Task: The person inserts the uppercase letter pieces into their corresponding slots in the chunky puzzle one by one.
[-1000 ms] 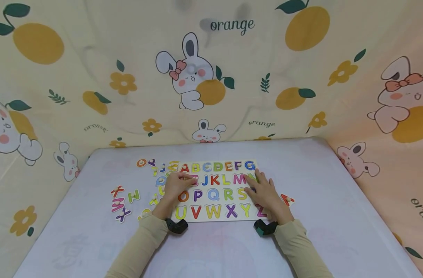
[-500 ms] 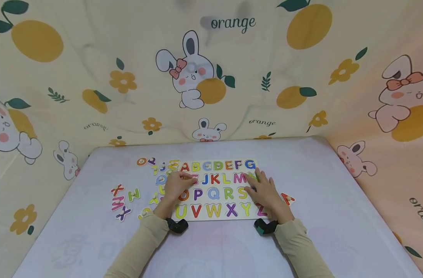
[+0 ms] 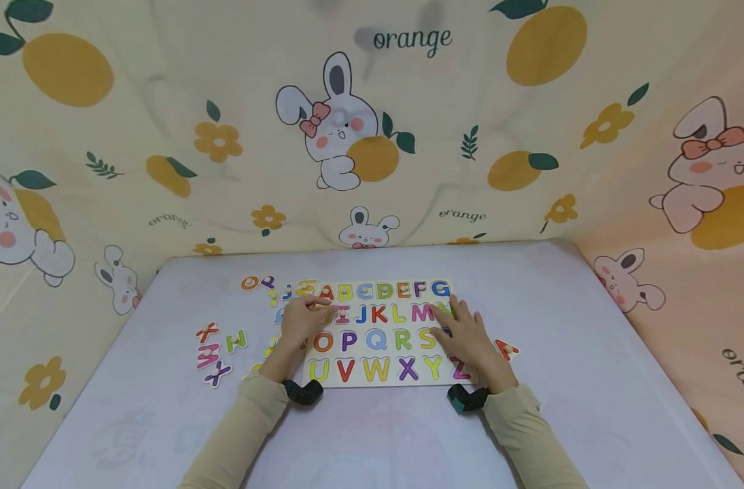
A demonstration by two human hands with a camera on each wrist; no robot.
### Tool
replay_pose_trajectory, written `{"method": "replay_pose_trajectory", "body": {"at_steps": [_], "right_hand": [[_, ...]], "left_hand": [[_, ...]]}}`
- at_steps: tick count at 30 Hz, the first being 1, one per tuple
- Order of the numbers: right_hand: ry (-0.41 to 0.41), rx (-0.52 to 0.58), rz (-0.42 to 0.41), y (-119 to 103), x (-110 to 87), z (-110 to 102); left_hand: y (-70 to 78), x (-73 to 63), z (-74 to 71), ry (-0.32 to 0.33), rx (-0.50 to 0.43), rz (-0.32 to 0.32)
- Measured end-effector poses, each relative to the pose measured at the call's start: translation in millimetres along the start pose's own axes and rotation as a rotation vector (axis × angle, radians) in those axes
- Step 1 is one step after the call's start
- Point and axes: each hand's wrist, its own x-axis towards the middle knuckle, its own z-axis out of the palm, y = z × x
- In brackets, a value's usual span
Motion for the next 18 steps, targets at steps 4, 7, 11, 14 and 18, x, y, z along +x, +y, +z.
{"method": "replay_pose_trajectory", "body": {"at_steps": [4, 7, 11, 14, 18], "right_hand": [[-0.002, 0.004, 0.0, 0, -0.2, 0], [-0.003, 0.008, 0.001, 0, -0.6, 0], [0.0, 0.006, 0.001, -1, -1.0, 0], [0.004, 0.005, 0.001, -1, -0.9, 0], [0.007, 0.006, -0.003, 0, -0.7, 0]], "left_hand": [[-7.2, 9.1, -15.5, 0.071, -0.023, 0.065], [-14.3, 16.5, -26.9, 0.105, -0.024, 0.058], [-27.0, 26.5, -38.1, 0.123, 0.006, 0.025], [-34.5, 32.0, -44.9, 0.135, 0.024, 0.004], [-40.6, 37.1, -52.4, 0.152, 0.037, -0.027]]}}
